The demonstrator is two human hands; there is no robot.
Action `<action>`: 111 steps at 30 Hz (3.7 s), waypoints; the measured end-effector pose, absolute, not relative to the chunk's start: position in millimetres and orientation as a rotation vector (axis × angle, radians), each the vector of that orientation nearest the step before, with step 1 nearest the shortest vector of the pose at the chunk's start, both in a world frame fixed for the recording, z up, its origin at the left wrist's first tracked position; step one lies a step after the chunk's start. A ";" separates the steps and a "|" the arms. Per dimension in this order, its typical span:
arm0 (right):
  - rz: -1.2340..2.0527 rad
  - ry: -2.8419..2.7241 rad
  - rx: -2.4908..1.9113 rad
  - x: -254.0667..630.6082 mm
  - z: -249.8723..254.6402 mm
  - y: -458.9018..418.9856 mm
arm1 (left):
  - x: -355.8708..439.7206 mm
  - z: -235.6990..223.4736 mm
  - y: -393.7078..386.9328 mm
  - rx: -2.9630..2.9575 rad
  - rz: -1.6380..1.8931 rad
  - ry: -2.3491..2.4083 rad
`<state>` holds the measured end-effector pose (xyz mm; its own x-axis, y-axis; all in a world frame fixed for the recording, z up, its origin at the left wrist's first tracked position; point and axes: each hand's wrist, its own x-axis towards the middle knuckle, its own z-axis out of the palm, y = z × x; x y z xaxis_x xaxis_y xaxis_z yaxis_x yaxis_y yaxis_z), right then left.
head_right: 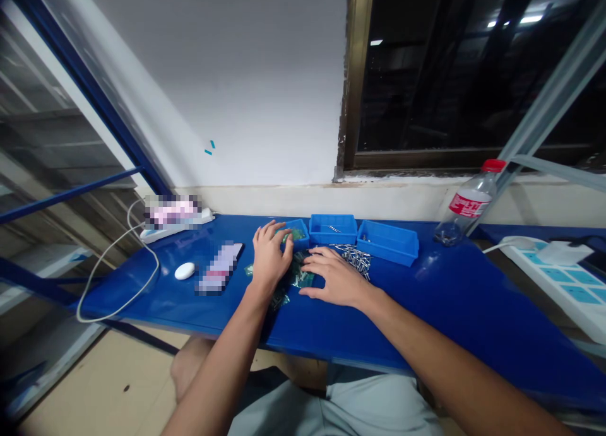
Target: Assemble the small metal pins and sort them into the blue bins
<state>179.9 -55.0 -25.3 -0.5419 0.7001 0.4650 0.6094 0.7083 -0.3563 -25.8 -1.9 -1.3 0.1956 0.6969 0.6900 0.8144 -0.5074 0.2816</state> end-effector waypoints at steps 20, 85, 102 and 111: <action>0.778 -1.514 -0.988 181.6 -22.5 -49.6 | -11.1 10.0 -16.8 -3.008 -1.461 -1.044; 0.849 -1.254 -1.006 187.9 -22.0 -41.7 | 1.3 1.3 -14.1 -3.154 -1.819 -1.272; 0.905 -1.238 -1.014 188.5 -17.9 -42.0 | 0.8 -11.6 -3.3 -3.188 -2.096 -1.376; 0.841 -1.251 -1.005 191.1 -24.1 -41.1 | 0.5 -2.8 -12.3 -3.218 -1.870 -1.283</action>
